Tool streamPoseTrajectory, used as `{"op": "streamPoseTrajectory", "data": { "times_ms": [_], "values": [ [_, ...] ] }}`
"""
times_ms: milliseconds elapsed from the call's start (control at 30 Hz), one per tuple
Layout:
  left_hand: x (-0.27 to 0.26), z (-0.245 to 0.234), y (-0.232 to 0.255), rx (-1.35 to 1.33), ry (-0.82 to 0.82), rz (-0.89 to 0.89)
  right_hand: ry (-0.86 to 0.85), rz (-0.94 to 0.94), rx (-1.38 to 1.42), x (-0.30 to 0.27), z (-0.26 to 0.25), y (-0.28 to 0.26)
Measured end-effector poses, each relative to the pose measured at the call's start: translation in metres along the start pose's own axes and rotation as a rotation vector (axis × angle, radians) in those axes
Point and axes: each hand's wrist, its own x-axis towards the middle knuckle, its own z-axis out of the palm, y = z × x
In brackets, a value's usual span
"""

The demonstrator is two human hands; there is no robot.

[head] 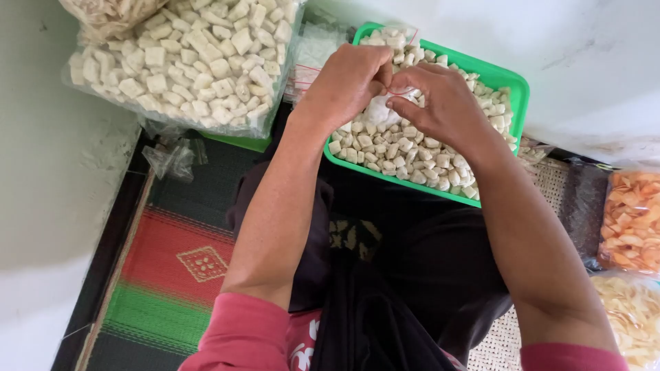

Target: Packing small white snack items into individual plastic bags and securing them with rubber bands.

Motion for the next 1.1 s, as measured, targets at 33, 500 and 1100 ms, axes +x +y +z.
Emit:
{"op": "streamPoseTrajectory", "data": {
  "times_ms": [33,500,1100],
  "values": [
    [0.0,-0.001,0.002,-0.001,0.0,0.001,0.0,0.001,-0.001,0.0,0.001,0.001],
    [-0.003,-0.003,0.005,-0.111,-0.074,-0.134,0.045,-0.014,-0.018,0.001,0.003,0.006],
    [0.0,0.001,0.003,-0.068,-0.094,-0.137,0.076,0.063,0.01,0.002,0.004,-0.002]
  ]
}}
